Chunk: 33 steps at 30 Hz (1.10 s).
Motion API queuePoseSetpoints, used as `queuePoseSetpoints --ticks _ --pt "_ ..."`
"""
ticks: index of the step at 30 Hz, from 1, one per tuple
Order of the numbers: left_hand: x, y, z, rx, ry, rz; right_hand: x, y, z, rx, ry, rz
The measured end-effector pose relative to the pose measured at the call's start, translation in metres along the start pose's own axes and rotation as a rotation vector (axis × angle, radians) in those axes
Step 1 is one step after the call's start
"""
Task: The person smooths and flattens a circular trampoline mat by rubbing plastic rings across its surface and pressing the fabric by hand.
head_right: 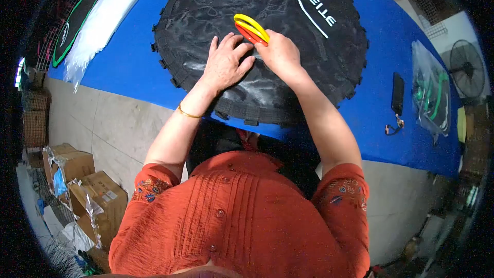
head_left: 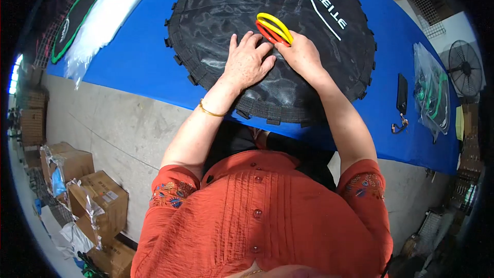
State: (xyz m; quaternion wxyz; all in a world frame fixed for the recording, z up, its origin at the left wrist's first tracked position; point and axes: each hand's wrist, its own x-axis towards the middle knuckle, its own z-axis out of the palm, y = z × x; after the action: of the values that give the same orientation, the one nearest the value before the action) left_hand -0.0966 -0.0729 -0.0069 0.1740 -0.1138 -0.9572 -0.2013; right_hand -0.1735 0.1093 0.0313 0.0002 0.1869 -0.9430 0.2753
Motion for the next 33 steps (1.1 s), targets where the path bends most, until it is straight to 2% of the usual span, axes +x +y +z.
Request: queuePoseSetpoints --ticks 17,23,33 --pt "-0.002 -0.002 0.002 0.049 0.025 0.001 -0.025 0.005 -0.011 0.043 -0.056 0.05" --pt "-0.002 -0.001 0.004 0.045 0.006 -0.003 -0.022 0.006 -0.002 0.079 0.026 0.05" --pt "-0.002 0.0 0.004 0.028 0.019 -0.013 -0.039 0.012 -0.009 0.105 -0.007 0.068"
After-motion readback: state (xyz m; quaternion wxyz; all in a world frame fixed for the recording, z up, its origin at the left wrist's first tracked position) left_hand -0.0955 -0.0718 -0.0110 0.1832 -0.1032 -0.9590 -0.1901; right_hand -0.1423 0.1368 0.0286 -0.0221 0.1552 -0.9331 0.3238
